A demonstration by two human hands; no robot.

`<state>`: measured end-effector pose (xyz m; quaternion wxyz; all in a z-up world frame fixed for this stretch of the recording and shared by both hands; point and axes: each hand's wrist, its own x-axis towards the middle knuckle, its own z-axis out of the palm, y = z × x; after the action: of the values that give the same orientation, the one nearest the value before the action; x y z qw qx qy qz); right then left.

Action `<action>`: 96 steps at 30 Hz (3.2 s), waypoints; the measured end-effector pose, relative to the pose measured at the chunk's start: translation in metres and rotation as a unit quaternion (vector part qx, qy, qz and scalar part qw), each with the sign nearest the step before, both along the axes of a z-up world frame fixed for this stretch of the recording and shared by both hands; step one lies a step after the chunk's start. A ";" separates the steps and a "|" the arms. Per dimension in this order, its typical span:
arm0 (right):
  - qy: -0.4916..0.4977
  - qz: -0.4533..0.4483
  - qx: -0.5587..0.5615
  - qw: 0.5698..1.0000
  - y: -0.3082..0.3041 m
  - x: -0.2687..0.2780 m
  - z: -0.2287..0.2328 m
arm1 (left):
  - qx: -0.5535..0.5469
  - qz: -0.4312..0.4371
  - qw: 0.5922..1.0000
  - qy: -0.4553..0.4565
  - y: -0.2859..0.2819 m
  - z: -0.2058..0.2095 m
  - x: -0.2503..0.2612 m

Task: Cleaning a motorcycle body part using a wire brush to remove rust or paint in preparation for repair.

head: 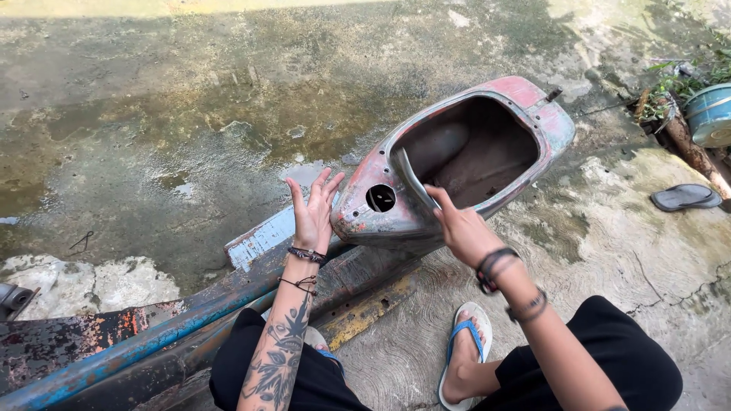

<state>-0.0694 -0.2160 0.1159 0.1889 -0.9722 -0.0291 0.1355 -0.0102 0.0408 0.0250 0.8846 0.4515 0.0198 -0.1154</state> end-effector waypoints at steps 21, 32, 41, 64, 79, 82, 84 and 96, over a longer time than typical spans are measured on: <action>0.045 -0.002 -0.005 0.999 -0.008 -0.018 0.031 | 0.016 0.002 1.000 0.001 0.000 0.006 0.001; -0.039 0.024 0.039 0.998 0.015 0.072 -0.017 | 0.036 -0.003 0.999 -0.003 0.000 0.006 -0.001; 0.051 -0.015 0.008 0.999 -0.023 -0.022 0.027 | 0.043 0.000 0.999 -0.003 -0.003 0.010 0.000; 0.117 0.093 0.225 0.963 -0.045 0.060 0.003 | 0.167 0.008 0.983 -0.082 -0.015 0.002 -0.001; 0.124 0.114 0.226 0.959 -0.038 0.064 0.018 | 0.159 0.013 0.985 -0.071 -0.020 0.020 -0.009; 0.134 0.082 0.208 0.966 -0.035 0.056 0.022 | 0.164 0.019 0.984 -0.067 -0.021 0.022 -0.009; 0.090 0.085 0.217 0.968 -0.027 0.063 0.007 | 0.176 0.029 0.981 -0.079 -0.021 0.020 -0.011; 0.080 0.081 0.224 0.968 -0.021 0.074 -0.009 | 0.159 0.011 0.986 -0.054 -0.020 0.033 -0.016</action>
<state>0.0048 -0.2370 0.1067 0.3917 -0.8856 -0.1218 0.2177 -0.0263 0.0206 0.0579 0.8026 0.5916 -0.0053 -0.0764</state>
